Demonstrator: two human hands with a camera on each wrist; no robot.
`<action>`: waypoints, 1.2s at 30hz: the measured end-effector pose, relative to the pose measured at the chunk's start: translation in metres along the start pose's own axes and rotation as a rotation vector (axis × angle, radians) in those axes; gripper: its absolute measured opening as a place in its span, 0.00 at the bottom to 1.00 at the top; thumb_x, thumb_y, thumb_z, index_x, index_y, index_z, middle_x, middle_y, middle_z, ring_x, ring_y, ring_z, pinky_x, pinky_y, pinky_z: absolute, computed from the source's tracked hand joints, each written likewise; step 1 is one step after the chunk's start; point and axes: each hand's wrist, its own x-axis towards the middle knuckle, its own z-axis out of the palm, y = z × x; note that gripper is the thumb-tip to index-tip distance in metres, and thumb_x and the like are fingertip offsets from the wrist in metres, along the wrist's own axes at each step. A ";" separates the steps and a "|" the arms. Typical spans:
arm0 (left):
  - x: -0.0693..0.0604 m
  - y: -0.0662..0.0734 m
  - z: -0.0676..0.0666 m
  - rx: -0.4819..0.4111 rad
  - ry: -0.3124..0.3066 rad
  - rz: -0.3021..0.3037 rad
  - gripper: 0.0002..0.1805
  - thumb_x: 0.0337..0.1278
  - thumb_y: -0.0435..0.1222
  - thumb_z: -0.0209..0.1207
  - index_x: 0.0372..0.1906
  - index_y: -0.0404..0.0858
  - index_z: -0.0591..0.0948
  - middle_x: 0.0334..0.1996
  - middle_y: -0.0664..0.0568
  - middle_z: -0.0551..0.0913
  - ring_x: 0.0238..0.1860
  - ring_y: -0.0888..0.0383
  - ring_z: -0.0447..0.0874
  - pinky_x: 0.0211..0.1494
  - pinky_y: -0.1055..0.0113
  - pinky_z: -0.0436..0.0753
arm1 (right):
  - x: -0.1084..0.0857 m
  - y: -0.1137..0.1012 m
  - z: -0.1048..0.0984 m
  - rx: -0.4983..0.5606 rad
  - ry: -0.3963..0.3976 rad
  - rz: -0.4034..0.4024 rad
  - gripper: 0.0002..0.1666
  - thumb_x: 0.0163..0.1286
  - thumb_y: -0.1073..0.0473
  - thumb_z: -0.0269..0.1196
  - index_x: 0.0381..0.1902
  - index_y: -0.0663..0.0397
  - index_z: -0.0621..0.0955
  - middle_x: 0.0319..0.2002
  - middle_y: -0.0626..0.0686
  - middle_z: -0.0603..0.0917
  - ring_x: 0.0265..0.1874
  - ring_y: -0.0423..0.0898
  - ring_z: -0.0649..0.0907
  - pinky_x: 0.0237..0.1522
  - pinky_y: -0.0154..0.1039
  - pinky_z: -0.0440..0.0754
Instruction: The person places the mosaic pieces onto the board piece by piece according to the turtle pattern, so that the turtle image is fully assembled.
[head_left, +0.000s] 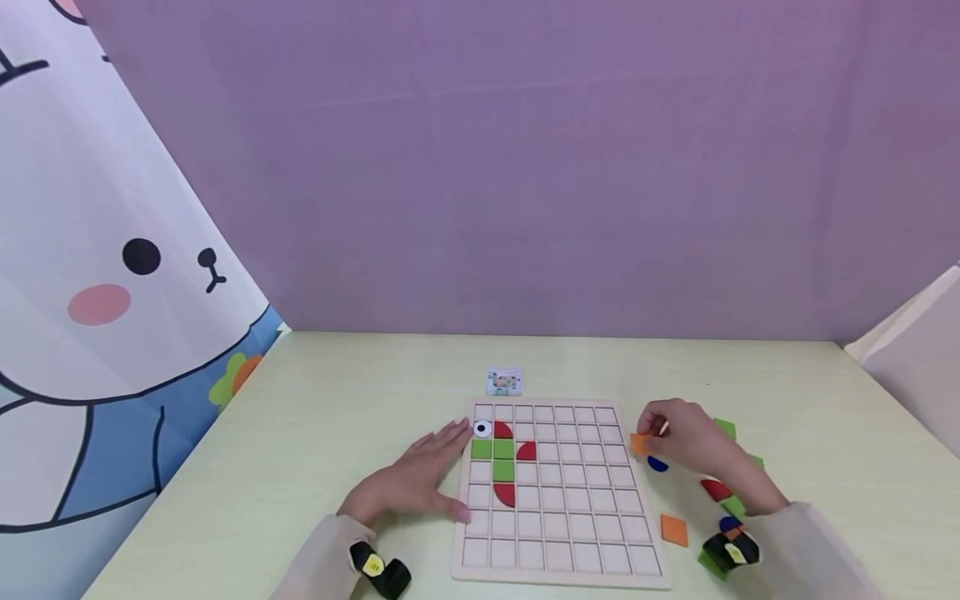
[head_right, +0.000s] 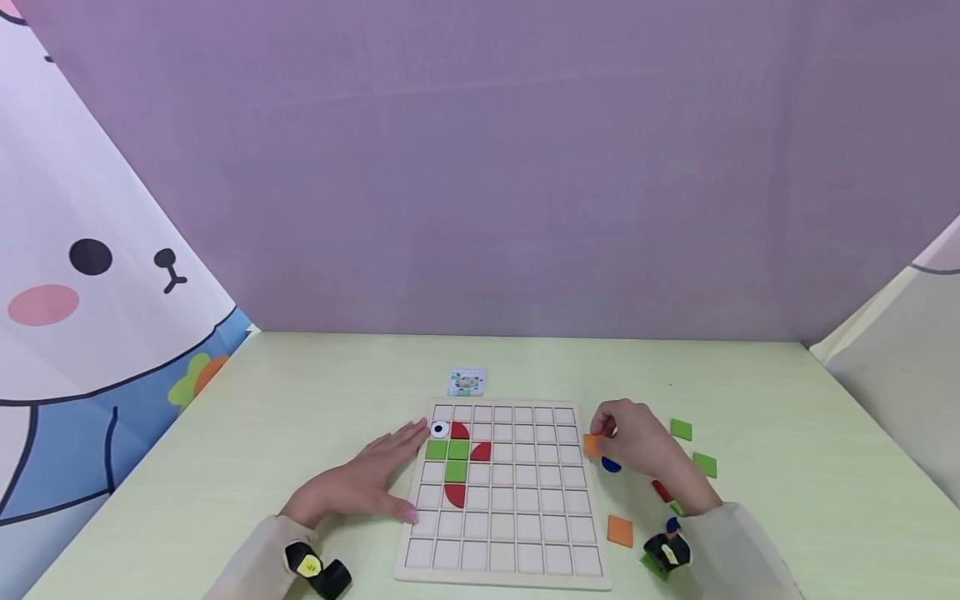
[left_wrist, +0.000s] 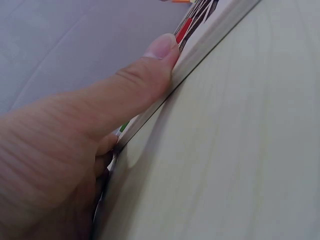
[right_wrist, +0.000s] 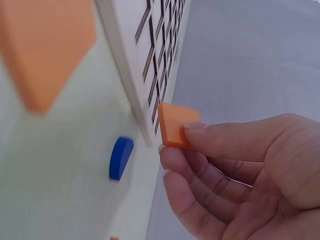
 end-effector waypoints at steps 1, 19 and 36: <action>0.000 0.000 0.000 0.000 0.000 0.001 0.61 0.42 0.61 0.66 0.76 0.41 0.47 0.77 0.52 0.41 0.78 0.49 0.35 0.77 0.45 0.42 | 0.000 -0.001 0.001 0.005 -0.001 -0.011 0.06 0.57 0.69 0.65 0.29 0.57 0.78 0.27 0.47 0.78 0.25 0.42 0.73 0.22 0.31 0.72; -0.002 0.002 -0.001 0.000 0.002 0.003 0.61 0.42 0.61 0.66 0.76 0.41 0.46 0.77 0.51 0.41 0.77 0.49 0.35 0.77 0.45 0.42 | 0.013 -0.033 0.012 0.082 -0.031 -0.063 0.06 0.56 0.73 0.63 0.29 0.58 0.80 0.27 0.48 0.80 0.26 0.42 0.75 0.26 0.31 0.74; -0.001 0.002 -0.001 0.000 0.000 -0.001 0.61 0.42 0.61 0.66 0.76 0.42 0.46 0.77 0.51 0.40 0.77 0.50 0.34 0.77 0.46 0.41 | 0.024 -0.057 0.030 0.095 -0.041 -0.077 0.08 0.55 0.73 0.65 0.27 0.56 0.80 0.24 0.46 0.78 0.26 0.42 0.74 0.28 0.30 0.73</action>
